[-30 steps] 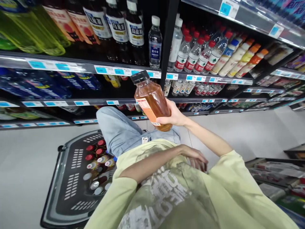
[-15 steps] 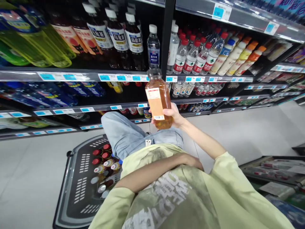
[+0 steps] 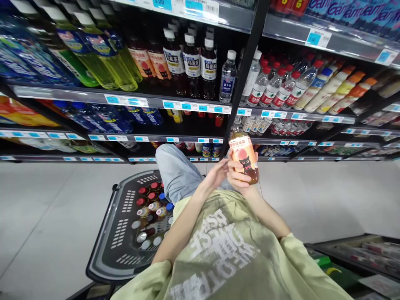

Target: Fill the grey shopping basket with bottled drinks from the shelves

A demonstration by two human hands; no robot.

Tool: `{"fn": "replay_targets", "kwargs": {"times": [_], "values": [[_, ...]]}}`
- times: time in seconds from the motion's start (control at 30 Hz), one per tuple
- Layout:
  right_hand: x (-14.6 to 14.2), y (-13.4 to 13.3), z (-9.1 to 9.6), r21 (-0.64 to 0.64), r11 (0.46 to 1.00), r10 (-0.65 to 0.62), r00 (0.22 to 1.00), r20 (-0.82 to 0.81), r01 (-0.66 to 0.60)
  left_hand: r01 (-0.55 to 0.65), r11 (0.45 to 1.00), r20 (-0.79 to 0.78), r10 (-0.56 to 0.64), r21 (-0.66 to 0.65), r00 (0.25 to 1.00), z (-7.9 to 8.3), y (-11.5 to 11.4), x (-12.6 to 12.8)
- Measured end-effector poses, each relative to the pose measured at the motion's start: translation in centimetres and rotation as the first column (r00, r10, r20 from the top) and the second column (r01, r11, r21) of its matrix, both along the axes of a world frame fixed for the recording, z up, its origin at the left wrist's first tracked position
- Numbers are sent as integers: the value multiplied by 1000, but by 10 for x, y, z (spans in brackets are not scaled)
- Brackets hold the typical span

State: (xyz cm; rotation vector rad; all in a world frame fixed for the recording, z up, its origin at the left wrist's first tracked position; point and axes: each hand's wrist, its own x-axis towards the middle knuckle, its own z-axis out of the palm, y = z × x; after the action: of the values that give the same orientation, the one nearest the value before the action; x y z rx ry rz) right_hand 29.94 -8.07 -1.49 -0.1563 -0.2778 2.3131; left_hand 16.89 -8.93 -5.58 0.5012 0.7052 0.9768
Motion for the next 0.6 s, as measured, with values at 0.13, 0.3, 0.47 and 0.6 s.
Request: {"fn": "replay_targets", "kwargs": {"times": [0.13, 0.3, 0.47, 0.6], "values": [[-24, -30, -30, 67, 998, 34, 859, -511, 0, -122, 991, 220, 130, -51, 967, 19, 0, -11], [-28, -62, -56, -261, 964, -78, 883, -463, -51, -171, 981, 221, 187, -88, 957, 32, -9, -5], [-23, -67, -58, -202, 976, 3, 939, -344, -77, -141, 986, 244, 159, -88, 957, 26, -15, -5], [-18, -61, -32, -180, 983, 42, 998, 41, -34, -120, 987, 159, 136, -107, 978, 28, -8, -7]]}}
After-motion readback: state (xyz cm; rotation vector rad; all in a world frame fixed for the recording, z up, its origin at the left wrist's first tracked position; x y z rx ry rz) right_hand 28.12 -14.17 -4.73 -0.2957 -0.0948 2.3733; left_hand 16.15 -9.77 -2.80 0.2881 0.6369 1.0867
